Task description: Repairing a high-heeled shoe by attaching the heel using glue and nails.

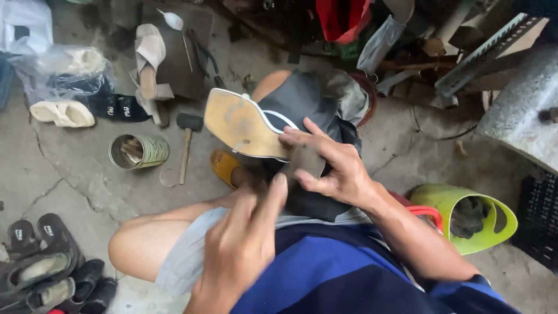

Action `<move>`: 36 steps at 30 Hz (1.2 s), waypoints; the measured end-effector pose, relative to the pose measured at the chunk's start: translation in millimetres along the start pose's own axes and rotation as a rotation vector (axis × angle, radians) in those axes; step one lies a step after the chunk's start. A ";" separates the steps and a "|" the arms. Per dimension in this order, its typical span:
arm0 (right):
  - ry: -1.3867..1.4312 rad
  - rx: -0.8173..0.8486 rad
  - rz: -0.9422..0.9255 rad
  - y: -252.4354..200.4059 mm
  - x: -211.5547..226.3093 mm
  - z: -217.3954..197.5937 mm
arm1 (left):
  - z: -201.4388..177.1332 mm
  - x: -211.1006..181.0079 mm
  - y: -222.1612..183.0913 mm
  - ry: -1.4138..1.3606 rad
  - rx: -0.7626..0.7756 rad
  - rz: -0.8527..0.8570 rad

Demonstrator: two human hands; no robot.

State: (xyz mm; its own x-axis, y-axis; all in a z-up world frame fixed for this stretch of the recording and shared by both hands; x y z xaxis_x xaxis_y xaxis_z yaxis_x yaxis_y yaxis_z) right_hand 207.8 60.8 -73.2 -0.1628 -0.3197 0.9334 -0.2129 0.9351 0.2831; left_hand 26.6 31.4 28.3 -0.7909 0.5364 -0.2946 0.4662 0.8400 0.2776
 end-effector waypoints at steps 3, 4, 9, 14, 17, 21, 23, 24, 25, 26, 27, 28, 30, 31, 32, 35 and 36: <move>-0.002 0.028 0.061 -3.9 3.2 -2.2 | -2.0 5.1 -11.2 -0.204 -0.082 0.022; -0.010 0.021 0.071 -4.5 0.9 -3.3 | -2.2 10.3 -20.9 -0.216 -0.077 0.027; 0.297 -0.087 0.158 -17.2 -19.4 -15.4 | 8.7 34.9 -59.5 -0.194 -0.355 -0.079; 0.484 -0.134 0.199 -23.2 -24.1 -27.0 | 25.2 40.8 -76.1 -0.295 -0.416 -0.119; 0.503 -0.152 0.234 -27.8 -29.8 -35.9 | 32.4 42.6 -91.4 -0.276 -0.407 -0.116; 0.425 -0.135 0.253 -39.6 -34.9 -45.7 | 30.6 34.8 -94.3 -0.231 -0.332 -0.194; 0.514 -0.194 0.284 -43.8 -38.6 -43.2 | 21.7 27.2 -73.4 -0.201 -0.260 -0.326; 0.607 -0.250 0.306 -45.5 -41.0 -42.5 | 18.1 25.1 -63.3 -0.162 -0.193 -0.456; 0.602 -0.254 0.309 -46.2 -41.6 -43.5 | 20.7 25.8 -69.7 -0.168 -0.190 -0.454; 0.626 -0.257 0.315 -46.9 -42.0 -44.1 | 23.6 28.3 -77.1 -0.130 -0.167 -0.521; 0.653 -0.257 0.322 -47.2 -42.8 -44.8 | 26.1 29.9 -84.9 -0.089 -0.144 -0.590; 0.651 -0.258 0.325 -47.8 -45.0 -45.7 | 28.2 30.7 -88.1 -0.091 -0.142 -0.591; 0.772 -0.270 0.327 -49.0 -49.0 -45.6 | 30.8 34.2 -96.3 -0.051 -0.144 -0.642; 0.770 -0.270 0.329 -52.4 -53.1 -46.3 | 32.5 34.4 -92.4 -0.053 -0.143 -0.643; 0.861 -0.291 0.364 -56.3 -58.3 -46.9 | 33.4 34.3 -88.5 -0.084 -0.179 -0.637; 0.962 -0.314 0.410 -57.6 -64.9 -47.9 | 31.4 33.7 -77.9 -0.116 -0.161 -0.666; 0.975 -0.309 0.416 -56.3 -65.9 -48.6 | 30.8 33.4 -74.7 -0.111 -0.112 -0.701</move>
State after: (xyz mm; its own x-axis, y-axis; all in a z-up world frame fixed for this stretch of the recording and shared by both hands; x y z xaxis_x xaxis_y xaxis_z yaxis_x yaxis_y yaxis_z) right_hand 277.3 36.6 -140.0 0.6926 0.1594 0.7035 -0.0456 0.9830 -0.1779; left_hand -22.4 -10.9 -30.4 -0.8419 -0.1159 -0.5271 -0.1845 0.9796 0.0793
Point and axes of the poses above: each hand's wrist, its own y-axis towards the middle knuckle, its own z-axis out of the palm, x = y × z, the point moved 3 cm from there along y, towards the middle knuckle, and after that the axes turned 3 degrees about -x, right-handed, at the moved point
